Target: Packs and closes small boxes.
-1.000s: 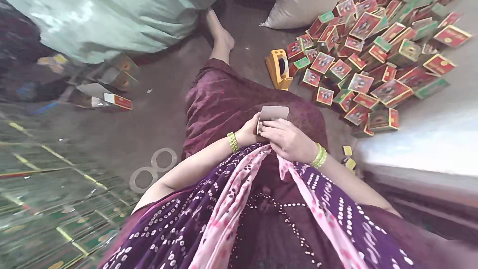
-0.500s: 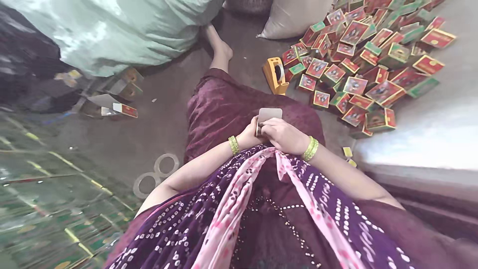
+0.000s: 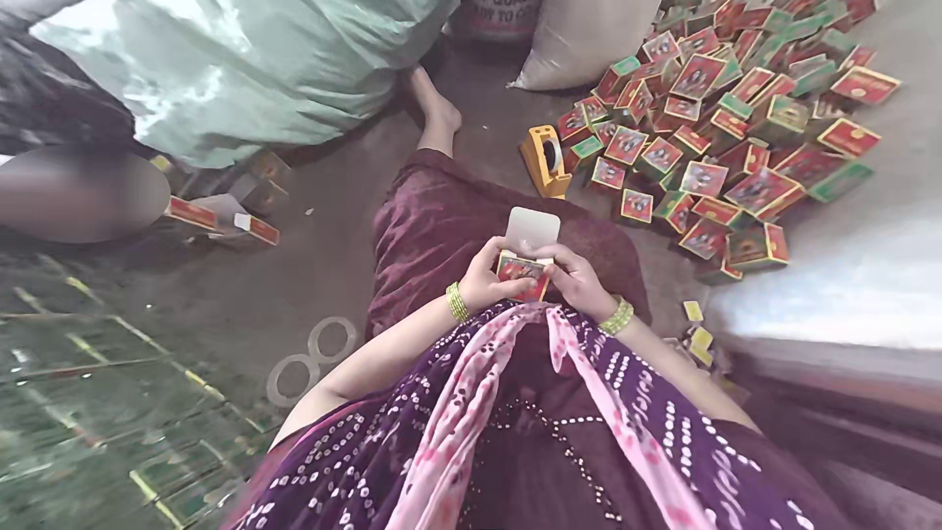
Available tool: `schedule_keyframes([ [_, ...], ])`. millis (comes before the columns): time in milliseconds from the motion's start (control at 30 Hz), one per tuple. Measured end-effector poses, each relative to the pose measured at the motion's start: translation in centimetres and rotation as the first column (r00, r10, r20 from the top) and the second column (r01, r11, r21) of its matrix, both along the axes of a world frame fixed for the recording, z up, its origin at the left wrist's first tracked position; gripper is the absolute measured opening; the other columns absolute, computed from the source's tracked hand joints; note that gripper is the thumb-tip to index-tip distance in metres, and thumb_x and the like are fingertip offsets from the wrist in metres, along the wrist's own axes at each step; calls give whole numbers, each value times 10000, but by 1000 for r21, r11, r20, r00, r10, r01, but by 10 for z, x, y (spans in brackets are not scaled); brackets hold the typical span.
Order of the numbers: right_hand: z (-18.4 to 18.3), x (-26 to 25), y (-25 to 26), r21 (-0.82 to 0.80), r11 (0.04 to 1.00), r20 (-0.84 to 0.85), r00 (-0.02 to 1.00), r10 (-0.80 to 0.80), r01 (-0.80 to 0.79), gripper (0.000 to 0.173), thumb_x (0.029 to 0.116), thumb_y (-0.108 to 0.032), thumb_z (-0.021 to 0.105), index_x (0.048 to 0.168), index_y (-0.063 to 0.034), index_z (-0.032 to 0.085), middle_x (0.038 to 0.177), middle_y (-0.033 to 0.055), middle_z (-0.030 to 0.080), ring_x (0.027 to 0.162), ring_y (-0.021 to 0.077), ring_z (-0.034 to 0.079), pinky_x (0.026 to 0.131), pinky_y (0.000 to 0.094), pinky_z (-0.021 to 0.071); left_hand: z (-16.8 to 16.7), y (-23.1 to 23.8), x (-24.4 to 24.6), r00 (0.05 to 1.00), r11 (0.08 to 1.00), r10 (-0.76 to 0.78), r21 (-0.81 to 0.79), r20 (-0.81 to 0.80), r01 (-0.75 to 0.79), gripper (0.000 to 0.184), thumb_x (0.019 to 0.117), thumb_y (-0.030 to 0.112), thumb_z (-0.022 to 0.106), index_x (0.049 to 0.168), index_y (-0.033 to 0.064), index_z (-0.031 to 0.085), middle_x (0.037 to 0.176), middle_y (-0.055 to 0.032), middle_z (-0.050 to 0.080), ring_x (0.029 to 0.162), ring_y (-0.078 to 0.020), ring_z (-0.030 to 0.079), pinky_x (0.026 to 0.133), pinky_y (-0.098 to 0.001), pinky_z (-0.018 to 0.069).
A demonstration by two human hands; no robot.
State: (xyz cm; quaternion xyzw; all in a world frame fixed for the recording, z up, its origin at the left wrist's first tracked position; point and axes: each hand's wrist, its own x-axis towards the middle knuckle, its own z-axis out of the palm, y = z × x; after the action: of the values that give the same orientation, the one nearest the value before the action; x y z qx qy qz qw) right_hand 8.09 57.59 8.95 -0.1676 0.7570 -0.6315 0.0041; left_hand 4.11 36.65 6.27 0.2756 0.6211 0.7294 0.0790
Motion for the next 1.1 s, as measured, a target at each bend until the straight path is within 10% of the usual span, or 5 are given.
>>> schedule_keyframes([
  [133,1,-1,-6,98,990,-118,989,-94,105,240,1015,-329,630,965,-99,681,1105,40,600,1037,79,595,883,274,539,1,-2,-2,997,997,-61,-33,41,63,507,778,127,869,1174,13,574,1062,-91,711,951,-165,715,867,-387,620],
  [300,32,-3,-6,-253,950,100,982,-161,181,534,920,-228,758,1371,-133,488,1156,51,711,1068,201,704,922,395,603,3,-2,-6,989,999,-42,-29,143,46,870,714,115,909,1353,36,323,1114,-103,695,991,-184,723,887,-397,624],
  [367,38,-4,-7,-178,970,91,984,-150,164,358,875,-139,802,1195,-52,664,1024,66,737,837,145,704,758,319,617,1,-2,-7,992,998,-43,-30,115,47,933,695,116,919,1370,30,282,1110,-94,701,987,-167,722,881,-387,623],
  [467,42,-8,-11,73,993,-49,995,-91,94,197,829,-91,842,1003,-36,771,1066,73,735,937,135,709,797,289,623,-1,-2,-6,992,998,-63,-4,111,64,921,696,81,908,1381,27,294,1126,-100,696,988,-175,718,878,-391,620],
  [1100,58,-13,10,310,950,-171,985,10,44,207,903,-41,728,1102,-26,782,1038,59,748,943,97,709,828,261,618,-1,-4,-8,978,978,-196,-59,64,200,942,689,122,929,1414,17,337,1184,-107,680,1045,-172,705,914,-392,613],
])
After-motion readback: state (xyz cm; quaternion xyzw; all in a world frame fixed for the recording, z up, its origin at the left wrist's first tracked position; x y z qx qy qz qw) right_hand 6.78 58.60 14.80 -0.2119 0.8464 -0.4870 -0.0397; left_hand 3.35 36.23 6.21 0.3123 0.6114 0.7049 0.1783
